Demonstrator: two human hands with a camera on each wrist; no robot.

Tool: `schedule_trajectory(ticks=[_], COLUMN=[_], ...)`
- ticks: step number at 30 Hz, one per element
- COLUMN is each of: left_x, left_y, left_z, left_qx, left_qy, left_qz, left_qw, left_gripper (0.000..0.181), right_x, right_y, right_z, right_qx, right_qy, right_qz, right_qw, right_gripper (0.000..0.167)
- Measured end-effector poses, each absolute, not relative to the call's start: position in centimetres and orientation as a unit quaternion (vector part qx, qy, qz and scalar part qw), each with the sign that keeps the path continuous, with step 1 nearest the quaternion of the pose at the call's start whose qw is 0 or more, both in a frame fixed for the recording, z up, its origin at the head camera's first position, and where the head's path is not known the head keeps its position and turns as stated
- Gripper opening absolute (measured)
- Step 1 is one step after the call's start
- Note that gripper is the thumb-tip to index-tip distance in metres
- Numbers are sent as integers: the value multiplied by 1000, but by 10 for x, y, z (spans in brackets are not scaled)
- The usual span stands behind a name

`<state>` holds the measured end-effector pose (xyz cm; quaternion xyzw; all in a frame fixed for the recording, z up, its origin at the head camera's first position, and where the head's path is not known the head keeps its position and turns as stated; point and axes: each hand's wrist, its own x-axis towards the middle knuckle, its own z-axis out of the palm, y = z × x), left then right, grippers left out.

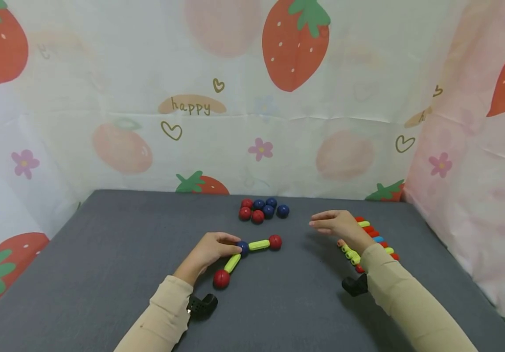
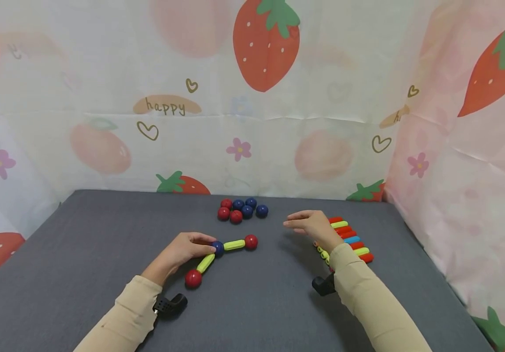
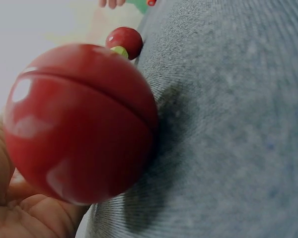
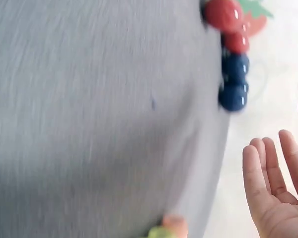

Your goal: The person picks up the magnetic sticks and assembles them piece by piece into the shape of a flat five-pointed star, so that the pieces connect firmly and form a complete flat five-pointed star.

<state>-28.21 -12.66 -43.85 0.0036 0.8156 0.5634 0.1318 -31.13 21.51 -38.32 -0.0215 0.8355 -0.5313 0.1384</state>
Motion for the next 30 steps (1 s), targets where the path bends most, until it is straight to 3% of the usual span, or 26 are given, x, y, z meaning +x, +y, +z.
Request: schedule_trajectory(ticks=[16,30], left_x=[-281,-283], left_y=[-128,-126], left_z=[-439,-441], left_qx=[-7,-9], left_qy=[815,812], left_qz=[564,567], left_qw=[134,137], left_gripper=[30,30], right_x=[-316,-312], right_y=[271,301], right_z=[-389,-398], right_qx=[-11,-12], right_qy=[864,882], right_qz=[-484,-446], right_qw=[140,153], right_gripper=[66,62])
